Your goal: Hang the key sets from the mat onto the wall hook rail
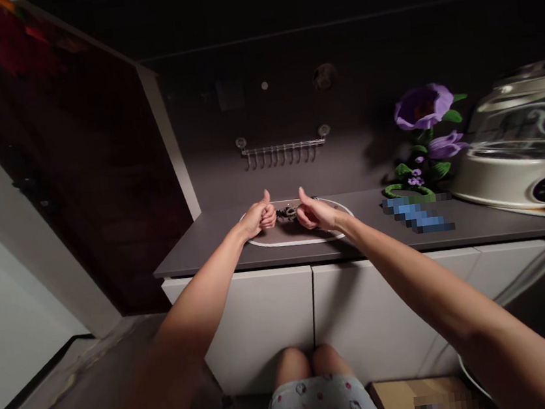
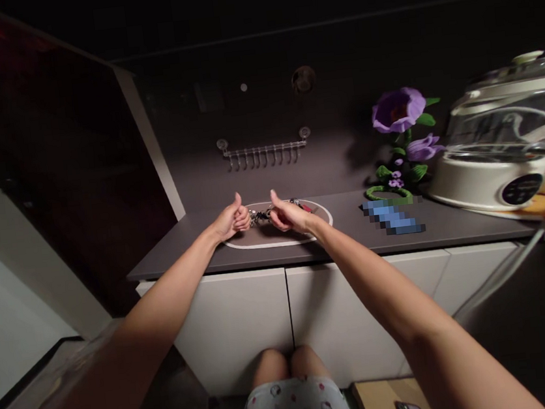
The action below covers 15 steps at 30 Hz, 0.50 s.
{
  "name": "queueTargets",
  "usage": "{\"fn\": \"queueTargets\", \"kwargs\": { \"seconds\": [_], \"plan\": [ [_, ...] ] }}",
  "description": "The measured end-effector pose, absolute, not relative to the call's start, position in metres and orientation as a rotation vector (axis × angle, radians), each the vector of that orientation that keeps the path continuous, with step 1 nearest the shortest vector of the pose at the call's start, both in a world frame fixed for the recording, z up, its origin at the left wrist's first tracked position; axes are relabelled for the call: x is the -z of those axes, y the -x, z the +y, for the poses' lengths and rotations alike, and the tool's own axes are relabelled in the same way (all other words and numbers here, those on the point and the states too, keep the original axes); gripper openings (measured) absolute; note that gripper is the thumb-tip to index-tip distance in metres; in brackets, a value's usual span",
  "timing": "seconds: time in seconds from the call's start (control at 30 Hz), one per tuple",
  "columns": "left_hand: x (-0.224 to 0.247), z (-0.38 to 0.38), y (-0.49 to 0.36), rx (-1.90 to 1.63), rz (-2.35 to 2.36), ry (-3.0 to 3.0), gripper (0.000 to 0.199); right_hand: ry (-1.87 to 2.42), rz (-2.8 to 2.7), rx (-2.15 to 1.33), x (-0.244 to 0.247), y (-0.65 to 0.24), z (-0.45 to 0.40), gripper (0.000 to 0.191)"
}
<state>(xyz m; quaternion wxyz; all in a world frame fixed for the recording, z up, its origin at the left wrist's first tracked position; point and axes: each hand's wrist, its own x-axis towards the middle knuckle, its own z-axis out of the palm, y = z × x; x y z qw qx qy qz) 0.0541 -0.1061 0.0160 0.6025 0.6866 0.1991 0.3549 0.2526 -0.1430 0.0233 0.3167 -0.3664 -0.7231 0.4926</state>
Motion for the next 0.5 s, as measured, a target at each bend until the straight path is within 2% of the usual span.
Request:
{"fn": "queueTargets", "kwargs": {
  "seconds": [0.17,0.5],
  "plan": [
    [0.011,-0.103,-0.052,-0.717,0.407,-1.316,0.067,0.765,-1.521,-1.644,0.002,-0.250,-0.140,0.068],
    [0.015,-0.104,-0.051,-0.884,0.647,-1.241,0.064,0.992,-1.383,-1.478,0.002,-0.247,-0.148,0.066]
  ]
}}
